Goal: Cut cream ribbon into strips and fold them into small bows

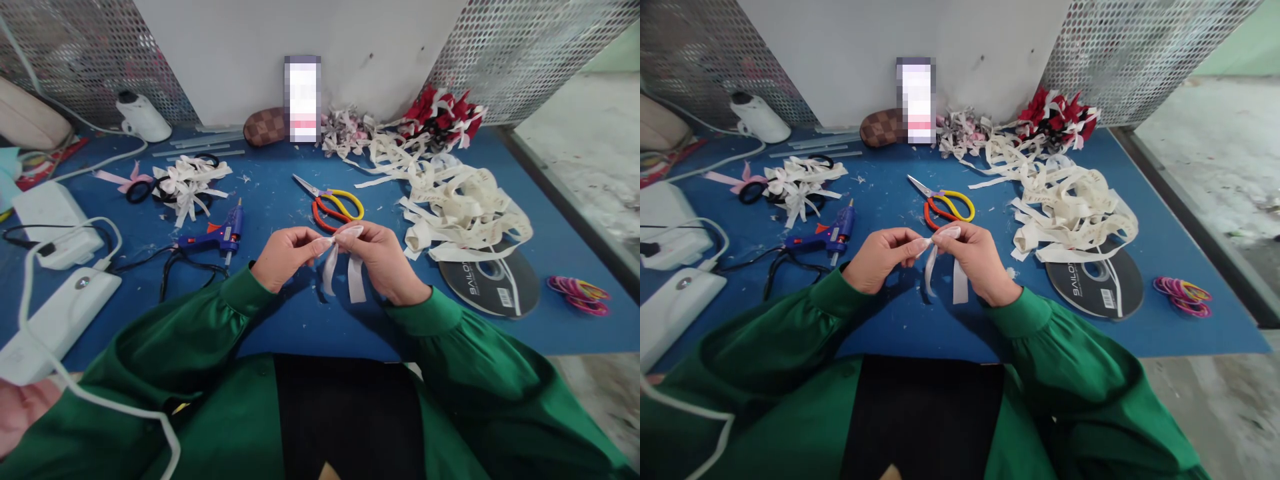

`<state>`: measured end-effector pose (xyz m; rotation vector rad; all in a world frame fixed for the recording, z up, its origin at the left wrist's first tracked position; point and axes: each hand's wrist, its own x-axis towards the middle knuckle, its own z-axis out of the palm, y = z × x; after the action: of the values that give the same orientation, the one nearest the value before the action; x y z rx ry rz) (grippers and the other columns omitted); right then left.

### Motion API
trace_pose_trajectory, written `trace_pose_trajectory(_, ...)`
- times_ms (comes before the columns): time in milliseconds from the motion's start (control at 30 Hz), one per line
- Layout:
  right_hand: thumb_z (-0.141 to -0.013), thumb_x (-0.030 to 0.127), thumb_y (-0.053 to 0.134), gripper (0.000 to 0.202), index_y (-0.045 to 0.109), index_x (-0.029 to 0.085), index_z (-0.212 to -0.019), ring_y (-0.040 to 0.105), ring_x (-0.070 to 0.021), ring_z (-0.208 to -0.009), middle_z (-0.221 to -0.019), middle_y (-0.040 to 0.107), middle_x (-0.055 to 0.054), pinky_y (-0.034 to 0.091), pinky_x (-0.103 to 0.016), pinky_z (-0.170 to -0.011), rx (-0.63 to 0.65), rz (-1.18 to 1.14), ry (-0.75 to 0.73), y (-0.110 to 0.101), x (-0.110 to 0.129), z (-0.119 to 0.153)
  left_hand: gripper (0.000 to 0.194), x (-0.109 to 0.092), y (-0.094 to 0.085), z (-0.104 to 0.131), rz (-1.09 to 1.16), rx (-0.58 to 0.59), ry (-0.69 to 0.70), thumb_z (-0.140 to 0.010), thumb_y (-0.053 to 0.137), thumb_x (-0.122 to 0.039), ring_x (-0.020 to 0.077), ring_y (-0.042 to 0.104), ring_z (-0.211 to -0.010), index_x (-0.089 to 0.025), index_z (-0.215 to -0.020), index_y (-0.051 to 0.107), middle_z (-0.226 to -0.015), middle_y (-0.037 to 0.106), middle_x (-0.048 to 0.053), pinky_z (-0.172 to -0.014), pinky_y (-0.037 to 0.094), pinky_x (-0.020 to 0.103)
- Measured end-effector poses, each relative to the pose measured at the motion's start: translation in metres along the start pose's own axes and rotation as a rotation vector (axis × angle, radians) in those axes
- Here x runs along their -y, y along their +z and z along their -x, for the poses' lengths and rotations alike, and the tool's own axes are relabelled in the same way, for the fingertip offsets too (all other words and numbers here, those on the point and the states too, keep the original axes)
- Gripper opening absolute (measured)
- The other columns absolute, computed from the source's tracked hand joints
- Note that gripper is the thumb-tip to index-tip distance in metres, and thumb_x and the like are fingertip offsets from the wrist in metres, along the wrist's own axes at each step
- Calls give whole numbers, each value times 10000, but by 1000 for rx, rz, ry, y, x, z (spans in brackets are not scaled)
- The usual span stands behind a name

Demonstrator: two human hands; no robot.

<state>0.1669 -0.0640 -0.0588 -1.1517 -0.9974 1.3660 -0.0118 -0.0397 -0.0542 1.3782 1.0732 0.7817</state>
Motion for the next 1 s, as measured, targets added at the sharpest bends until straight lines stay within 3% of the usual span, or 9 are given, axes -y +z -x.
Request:
trace_pose_trajectory(100,-694,356,835,198,712,202,-707,563,-130,-650,-645,634,18,473,-304,-693,5,-33,45,-1,1,1,225,0,0,0,-131,-27,101,-808,754,-372,109,501,-551,-174,-729,682,-619,612,-14,-535,406,253)
trace_pose_trajectory(233,-649,358,860,238,695,186,-650,506,-109,-585,-592,598,23,429,-285,-615,31,-135,181,-2,-1,1,207,1,0,1,-577,-144,513,-881,677,-279,140,557,-658,-184,-700,645,-697,647,14,-633,428,284)
trace_pose_trajectory(300,-648,373,868,261,692,180,-632,493,-103,-573,-588,594,20,422,-282,-600,51,-133,203,-2,-2,0,221,3,-2,0,-697,-160,620,-904,647,-262,144,566,-677,-186,-697,635,-709,646,16,-649,426,288)
trace_pose_trajectory(500,-675,395,877,289,738,197,-832,623,-148,-739,-809,714,-21,504,-308,-740,22,-75,68,-1,2,-2,162,2,-6,-4,-440,-209,358,-831,733,-296,111,503,-568,-178,-739,672,-642,632,-18,-558,403,252)
trace_pose_trajectory(633,-704,394,843,256,699,208,-806,622,-144,-750,-824,708,-16,508,-309,-767,-50,-97,29,-2,3,-2,184,0,-7,-5,-389,-186,305,-820,737,-313,105,494,-558,-176,-719,668,-623,630,-21,-555,402,255)
trace_pose_trajectory(733,-724,371,817,221,683,206,-787,590,-126,-701,-771,684,-1,479,-291,-715,-57,-105,26,-2,2,-2,138,1,-5,-5,-374,-175,310,-802,751,-300,118,554,-612,-179,-799,685,-705,673,-3,-586,444,259)
trace_pose_trajectory(833,-734,354,799,197,675,207,-775,572,-123,-680,-743,664,9,456,-288,-688,-34,-66,30,-1,-1,0,237,3,-4,-4,-326,-253,375,-754,807,-286,141,623,-737,-191,-932,682,-872,706,21,-639,499,264)
trace_pose_trajectory(1000,-740,363,776,194,656,210,-750,533,-133,-655,-692,619,17,425,-297,-653,-16,110,-22,3,-6,1,66,3,-2,-2,-358,-268,535,-807,759,-210,135,611,-748,-197,-831,699,-868,667,18,-656,520,272)
